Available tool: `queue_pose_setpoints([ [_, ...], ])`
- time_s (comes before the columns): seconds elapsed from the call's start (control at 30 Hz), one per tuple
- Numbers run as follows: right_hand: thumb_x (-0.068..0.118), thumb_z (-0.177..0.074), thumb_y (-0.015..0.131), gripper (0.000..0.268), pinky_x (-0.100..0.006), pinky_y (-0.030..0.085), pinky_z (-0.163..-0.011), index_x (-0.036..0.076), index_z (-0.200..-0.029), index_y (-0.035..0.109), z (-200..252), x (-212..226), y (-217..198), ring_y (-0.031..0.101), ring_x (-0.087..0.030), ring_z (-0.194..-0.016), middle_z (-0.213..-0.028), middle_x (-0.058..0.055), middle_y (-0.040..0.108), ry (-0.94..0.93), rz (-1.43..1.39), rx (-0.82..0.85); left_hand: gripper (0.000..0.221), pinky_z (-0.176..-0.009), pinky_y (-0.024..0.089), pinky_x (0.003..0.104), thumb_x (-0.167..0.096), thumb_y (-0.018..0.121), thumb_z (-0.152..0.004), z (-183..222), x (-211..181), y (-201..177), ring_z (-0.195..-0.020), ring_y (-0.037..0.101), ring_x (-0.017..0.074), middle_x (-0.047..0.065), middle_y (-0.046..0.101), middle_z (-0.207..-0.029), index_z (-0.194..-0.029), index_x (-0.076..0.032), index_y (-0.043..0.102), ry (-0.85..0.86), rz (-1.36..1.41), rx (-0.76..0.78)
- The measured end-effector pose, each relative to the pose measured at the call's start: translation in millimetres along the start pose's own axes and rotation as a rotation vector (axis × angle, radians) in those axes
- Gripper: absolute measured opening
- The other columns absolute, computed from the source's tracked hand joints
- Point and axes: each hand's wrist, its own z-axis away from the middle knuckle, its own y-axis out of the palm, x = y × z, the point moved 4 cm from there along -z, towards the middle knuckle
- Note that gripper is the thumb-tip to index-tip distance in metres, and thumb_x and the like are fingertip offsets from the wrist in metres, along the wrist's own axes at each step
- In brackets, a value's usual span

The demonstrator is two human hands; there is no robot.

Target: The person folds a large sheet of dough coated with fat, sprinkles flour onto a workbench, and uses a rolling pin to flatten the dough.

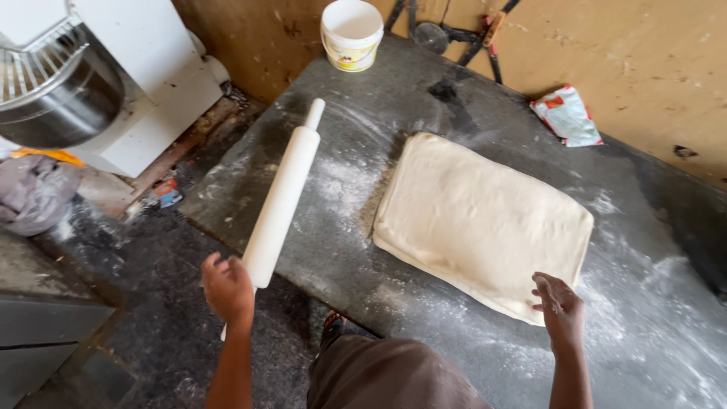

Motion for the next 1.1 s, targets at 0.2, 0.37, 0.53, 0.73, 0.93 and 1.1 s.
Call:
queue_pose_setpoints([
  [0.2,0.035,-0.102,0.058,0.035,-0.034,0.064,-0.079,0.011,-0.123,0.072,6,-10,12,0.073,-0.018,-0.103,-0.123,-0.01,0.076,-0.023,-0.025,0.079,0.06,-0.081,0.048,0.055,-0.044,0.073,-0.083,34,-96,25,-0.112,0.06,0.0407,0.023,0.065,-0.118,-0.124,-0.002,0.059,0.611,-0.437,-0.178],
  [0.37,0.031,-0.1,0.068,0.036,-0.04,0.052,-0.066,0.008,-0.127,0.072,-4,-42,3,0.065,-0.031,-0.084,-0.123,-0.013,0.076,0.034,0.033,-0.183,0.053,-0.101,0.05,0.047,-0.035,0.067,-0.101,61,-126,83,-0.122,0.058,0.0309,0.018,0.06,-0.131,-0.138,0.001,0.054,0.626,-0.059,0.161],
  [0.53,0.026,-0.093,0.076,0.05,-0.036,0.055,-0.071,0.0,-0.134,0.064,-17,-103,-35,0.071,-0.028,-0.092,-0.114,-0.023,0.074,0.325,0.132,-0.504,0.069,-0.106,0.047,0.045,-0.043,0.073,-0.09,115,-138,174,-0.126,0.057,0.0318,0.022,0.056,-0.135,-0.137,0.001,0.048,0.342,0.175,0.616],
  [0.73,0.03,-0.09,0.076,0.065,-0.042,0.061,-0.069,-0.012,-0.134,0.054,-24,-149,-24,0.065,-0.038,-0.099,-0.133,-0.033,0.056,0.694,-0.341,-0.263,0.102,-0.102,0.048,0.046,-0.045,0.087,-0.076,124,-137,267,-0.129,0.049,0.0407,0.033,0.042,-0.143,-0.145,0.007,0.031,0.003,0.121,0.692],
  [0.93,0.041,-0.086,0.081,0.073,-0.043,0.064,-0.078,-0.011,-0.13,0.054,-29,-146,-38,0.065,-0.036,-0.102,-0.124,-0.027,0.059,0.824,-0.375,-0.336,0.068,-0.087,0.058,0.04,-0.043,0.086,-0.071,115,-138,277,-0.109,0.073,0.0387,0.034,0.072,-0.125,-0.112,0.008,0.068,-0.198,0.321,0.858],
  [1.1,0.03,-0.089,0.079,0.059,-0.037,0.064,-0.08,-0.01,-0.125,0.054,-60,-137,-28,0.071,-0.033,-0.096,-0.114,-0.026,0.068,0.705,-0.297,-0.263,0.057,-0.071,0.06,0.043,-0.045,0.09,-0.073,154,-189,234,-0.093,0.059,0.0319,0.019,0.061,-0.106,-0.103,-0.001,0.068,0.145,-0.041,0.555],
])
